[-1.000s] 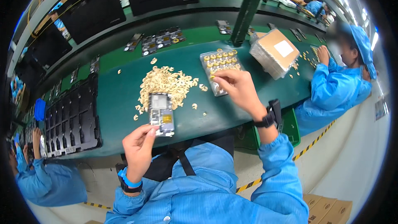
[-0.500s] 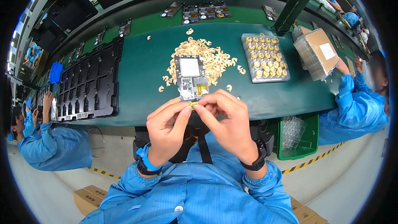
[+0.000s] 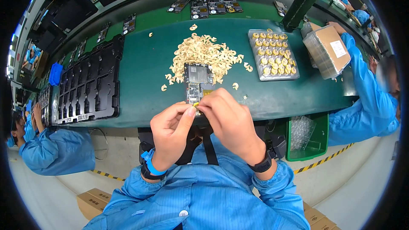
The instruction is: Manually assembling electronic components onto circuit boards on a production line.
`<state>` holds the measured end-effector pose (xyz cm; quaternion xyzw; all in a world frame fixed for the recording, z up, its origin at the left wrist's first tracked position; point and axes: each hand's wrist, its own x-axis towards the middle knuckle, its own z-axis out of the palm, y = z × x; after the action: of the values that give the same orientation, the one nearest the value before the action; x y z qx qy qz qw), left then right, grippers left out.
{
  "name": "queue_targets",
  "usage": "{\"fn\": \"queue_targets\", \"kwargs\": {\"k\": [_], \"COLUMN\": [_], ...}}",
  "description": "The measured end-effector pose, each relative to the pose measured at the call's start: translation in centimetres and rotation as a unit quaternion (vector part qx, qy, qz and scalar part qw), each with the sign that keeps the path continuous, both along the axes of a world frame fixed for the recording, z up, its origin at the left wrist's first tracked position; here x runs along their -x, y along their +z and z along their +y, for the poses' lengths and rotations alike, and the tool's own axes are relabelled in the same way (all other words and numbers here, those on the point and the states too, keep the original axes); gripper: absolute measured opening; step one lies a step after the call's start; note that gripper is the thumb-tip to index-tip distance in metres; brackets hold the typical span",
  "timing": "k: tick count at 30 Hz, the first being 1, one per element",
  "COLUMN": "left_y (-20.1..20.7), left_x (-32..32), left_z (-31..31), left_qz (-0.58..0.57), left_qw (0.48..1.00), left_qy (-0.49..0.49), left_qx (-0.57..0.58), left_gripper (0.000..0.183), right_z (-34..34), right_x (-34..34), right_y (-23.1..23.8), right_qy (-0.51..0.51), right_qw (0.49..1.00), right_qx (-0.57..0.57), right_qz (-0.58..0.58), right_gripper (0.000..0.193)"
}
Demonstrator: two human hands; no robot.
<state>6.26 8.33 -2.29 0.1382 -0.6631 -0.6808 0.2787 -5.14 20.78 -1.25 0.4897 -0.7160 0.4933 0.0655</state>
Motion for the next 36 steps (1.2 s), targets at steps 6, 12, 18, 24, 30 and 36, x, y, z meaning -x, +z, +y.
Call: {"fn": "queue_targets", "kwargs": {"k": [6,12,18,24,30,36], "left_y": [0.6,0.5,0.0,-0.6,-1.0,-0.1], "left_x": [0.1,-0.1,-0.4,-0.4,-0.2,-0.3], "left_z": [-0.5,-1.2,-2.2,-2.8,-2.6,-2.2], "left_qz": [-0.073,-0.054,-0.004,0.022,0.016,0.004], "left_qw": [0.986,0.969,0.986,0.996,0.998,0.991], "left_qy": [-0.066,-0.083,-0.012,0.042,0.055,0.033], "left_qx": [-0.136,-0.227,-0.168,-0.081,-0.035,-0.132], "left_gripper": [0.022,0.024,0.028,0.031,0.030,0.026], "right_z": [1.2,1.1,1.0,-1.3,-3.4,-3.3], "right_x": [1.2,2.1,4.1,7.1,0.6,0.4], "right_y": [0.2,2.1,0.9,-0.1,0.6,-0.1], "right_qy": [0.043,0.130,-0.064,-0.190,0.073,-0.006], "right_qw": [0.969,0.947,0.995,0.957,0.997,0.999], "right_qx": [-0.085,-0.084,0.006,-0.197,-0.011,0.050], "right_qz": [0.228,0.282,0.081,-0.097,-0.035,0.002], "right_gripper": [0.031,0.034,0.011,0.013,0.018,0.015]}}
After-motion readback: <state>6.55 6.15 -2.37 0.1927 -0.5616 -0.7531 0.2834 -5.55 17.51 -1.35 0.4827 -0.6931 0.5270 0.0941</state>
